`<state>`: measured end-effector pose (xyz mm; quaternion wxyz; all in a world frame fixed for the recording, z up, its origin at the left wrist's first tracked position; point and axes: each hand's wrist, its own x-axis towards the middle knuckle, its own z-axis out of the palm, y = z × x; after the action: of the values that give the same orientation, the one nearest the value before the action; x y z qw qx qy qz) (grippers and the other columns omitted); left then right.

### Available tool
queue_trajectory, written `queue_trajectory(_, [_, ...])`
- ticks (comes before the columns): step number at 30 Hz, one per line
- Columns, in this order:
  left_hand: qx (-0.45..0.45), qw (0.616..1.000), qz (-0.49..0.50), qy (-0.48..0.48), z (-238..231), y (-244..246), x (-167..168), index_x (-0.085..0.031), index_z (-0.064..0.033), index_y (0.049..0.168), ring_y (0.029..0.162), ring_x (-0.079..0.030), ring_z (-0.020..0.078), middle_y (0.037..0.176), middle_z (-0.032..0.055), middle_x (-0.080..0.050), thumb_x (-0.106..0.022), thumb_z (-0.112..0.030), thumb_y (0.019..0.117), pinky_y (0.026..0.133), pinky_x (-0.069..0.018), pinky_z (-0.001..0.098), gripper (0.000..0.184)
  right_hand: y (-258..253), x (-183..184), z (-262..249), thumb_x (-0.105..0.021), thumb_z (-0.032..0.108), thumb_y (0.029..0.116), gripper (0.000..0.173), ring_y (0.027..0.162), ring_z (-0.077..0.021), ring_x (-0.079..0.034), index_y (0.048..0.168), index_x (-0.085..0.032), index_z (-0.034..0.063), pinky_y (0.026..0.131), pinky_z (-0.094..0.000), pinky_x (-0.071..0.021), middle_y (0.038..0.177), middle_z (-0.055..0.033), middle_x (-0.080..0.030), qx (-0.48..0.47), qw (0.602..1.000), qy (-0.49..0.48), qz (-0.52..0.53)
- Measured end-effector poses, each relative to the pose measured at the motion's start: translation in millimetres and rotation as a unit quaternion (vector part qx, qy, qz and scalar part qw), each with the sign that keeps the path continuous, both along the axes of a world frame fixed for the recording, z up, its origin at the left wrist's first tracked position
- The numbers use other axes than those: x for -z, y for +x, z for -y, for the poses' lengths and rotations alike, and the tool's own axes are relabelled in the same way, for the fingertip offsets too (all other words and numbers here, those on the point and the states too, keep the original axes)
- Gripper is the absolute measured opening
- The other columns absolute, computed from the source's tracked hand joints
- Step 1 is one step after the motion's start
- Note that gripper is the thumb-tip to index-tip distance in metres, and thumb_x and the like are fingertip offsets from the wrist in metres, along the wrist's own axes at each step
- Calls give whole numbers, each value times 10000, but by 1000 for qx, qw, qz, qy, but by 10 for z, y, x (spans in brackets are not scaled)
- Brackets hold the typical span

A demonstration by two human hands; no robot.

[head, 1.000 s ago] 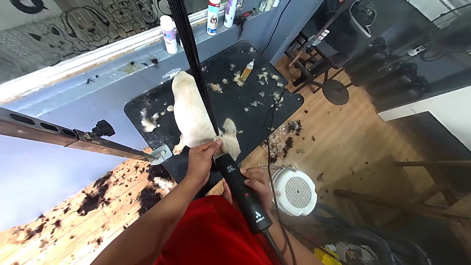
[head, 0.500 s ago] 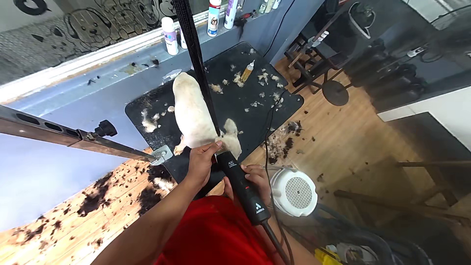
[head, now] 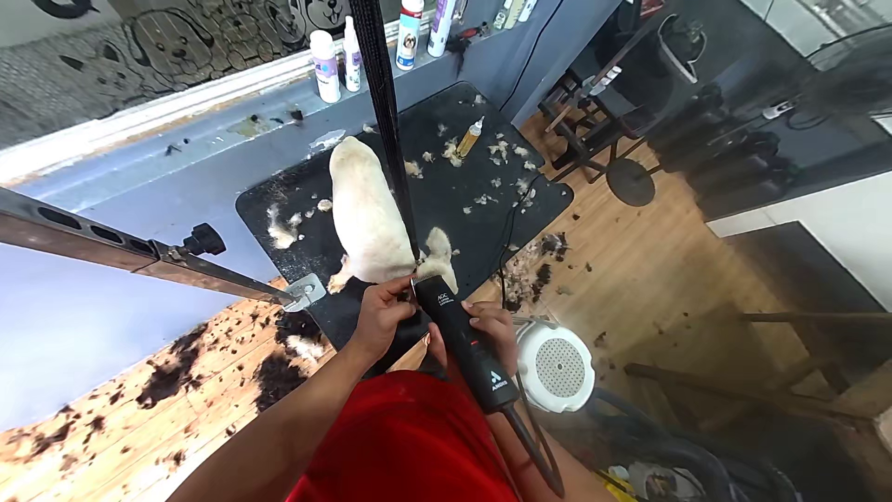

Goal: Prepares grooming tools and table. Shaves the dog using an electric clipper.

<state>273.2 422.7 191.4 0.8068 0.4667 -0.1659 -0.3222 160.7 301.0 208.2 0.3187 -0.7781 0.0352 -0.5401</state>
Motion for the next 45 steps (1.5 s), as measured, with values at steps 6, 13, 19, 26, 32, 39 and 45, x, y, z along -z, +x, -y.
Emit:
queue_trajectory(6, [-49,981,79,173,77,-13,-96,-771,-26,1021,916,-738,180,1118,89,-729,-800,87,747,777,-660,340,298,32,-190,110,-887,167,798,490,1150,-205,-665,1196,-601,169,996,-423,-592,1163,-11,-669,-50,988,138,-35])
queue_trajectory(13, [-88,971,122,187,102,78,-83,-789,-100,969,865,-726,148,980,22,-761,-772,-177,930,803,-632,345,87,-137,-339,234,-887,104,771,504,1029,-218,-714,1183,-606,171,916,-418,-631,1101,-35,-704,-55,966,250,-36])
queue_trajectory(19, [-110,981,-33,159,145,54,-142,-754,1,964,761,-717,205,861,131,-743,-707,-204,982,751,-621,371,211,-372,-229,2,-895,172,756,510,993,-166,-690,1176,-607,202,864,-365,-634,1049,9,-664,-40,979,189,-64])
queue_trajectory(26, [-133,975,-119,130,218,-27,-193,-742,5,944,812,-693,171,911,120,-735,-696,-185,986,746,-585,315,200,-342,-154,-259,-892,145,752,522,981,-165,-689,1183,-605,209,874,-370,-630,1039,7,-662,-16,974,213,-71])
queue_trajectory(32, [-130,972,-175,90,213,-120,-229,-728,-29,996,877,-701,176,1001,106,-731,-680,-230,998,817,-599,349,207,-298,-91,-239,-902,160,746,528,995,-167,-688,1177,-600,201,885,-376,-634,1055,3,-644,-11,974,220,-51])
queue_trajectory(39, [-130,969,-201,65,193,-164,-202,-707,-23,1011,920,-700,185,1066,115,-724,-644,-243,1021,871,-589,369,229,-240,-89,-197,-895,179,764,506,1031,-142,-675,1172,-598,199,902,-343,-619,1079,15,-642,-9,978,205,-44])
queue_trajectory(45, [-113,975,-190,21,148,-222,-134,-696,-23,971,925,-697,199,997,113,-709,-590,-243,1050,902,-582,407,256,-157,-73,-144,-893,165,774,499,1048,-159,-676,1169,-590,192,887,-355,-624,1094,-6,-643,-26,973,225,-37])
